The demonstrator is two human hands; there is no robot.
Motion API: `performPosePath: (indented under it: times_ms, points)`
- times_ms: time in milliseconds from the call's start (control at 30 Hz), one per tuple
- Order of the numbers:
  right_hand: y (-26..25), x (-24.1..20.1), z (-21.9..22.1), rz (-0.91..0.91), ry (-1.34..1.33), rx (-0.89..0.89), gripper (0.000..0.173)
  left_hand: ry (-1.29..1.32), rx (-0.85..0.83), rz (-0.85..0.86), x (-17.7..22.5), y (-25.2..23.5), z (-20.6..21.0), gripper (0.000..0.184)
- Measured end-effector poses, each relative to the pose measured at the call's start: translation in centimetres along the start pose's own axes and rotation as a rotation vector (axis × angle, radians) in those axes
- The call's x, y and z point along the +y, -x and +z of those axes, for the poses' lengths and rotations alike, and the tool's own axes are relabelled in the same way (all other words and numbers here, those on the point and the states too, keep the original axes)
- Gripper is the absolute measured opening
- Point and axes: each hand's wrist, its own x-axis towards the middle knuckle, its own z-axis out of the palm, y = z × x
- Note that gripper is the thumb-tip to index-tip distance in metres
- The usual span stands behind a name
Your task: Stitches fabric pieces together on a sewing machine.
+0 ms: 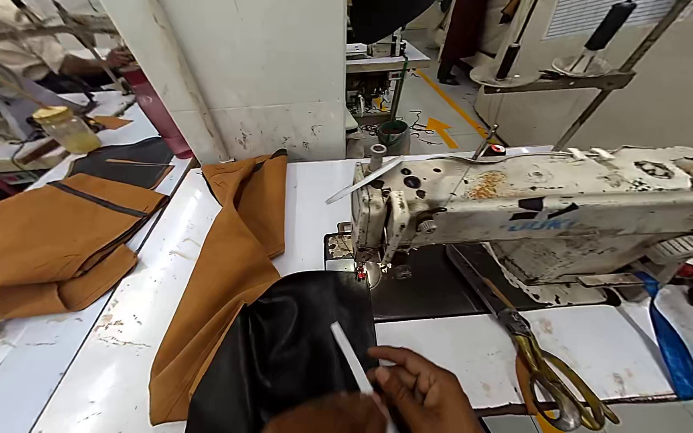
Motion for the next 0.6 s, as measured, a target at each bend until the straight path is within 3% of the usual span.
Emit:
performPosePath:
  times_ms: [67,167,233,400,533,600]
  points:
    - [-0.6,1.3,-1.0,0.051,0.017,0.048,0.03,-0.068,-0.061,-0.074,-3.8,-2.9,-0.6,0.043]
    - [-0.8,3.1,-1.0,0.094,0.065,0.096,0.029,-0.233,-0.059,-0.053,-11.0,-6.3,1.6,0.029]
    - [-0.6,3.0,-0.7,0.105,0.045,0.099,0.026,-0.227,-0.053,-0.08,-13.2,-7.1,2.9,0.027]
    - [-0.3,2.9,-0.4,0.064,0.114,0.114,0.045,-0.206,-0.053,-0.016,-13.5,-6.0,4.1,0.029]
    - [-0.4,3.0,1.7,-0.161,0.575,0.111,0.052,-0.192,0.011,-0.007,-13.7,-5.3,4.7,0.028]
    - [-0.9,3.4,3.1,-0.296,0.819,0.158,0.043,-0.171,0.039,-0.016,-13.9,-5.3,4.6,0.027]
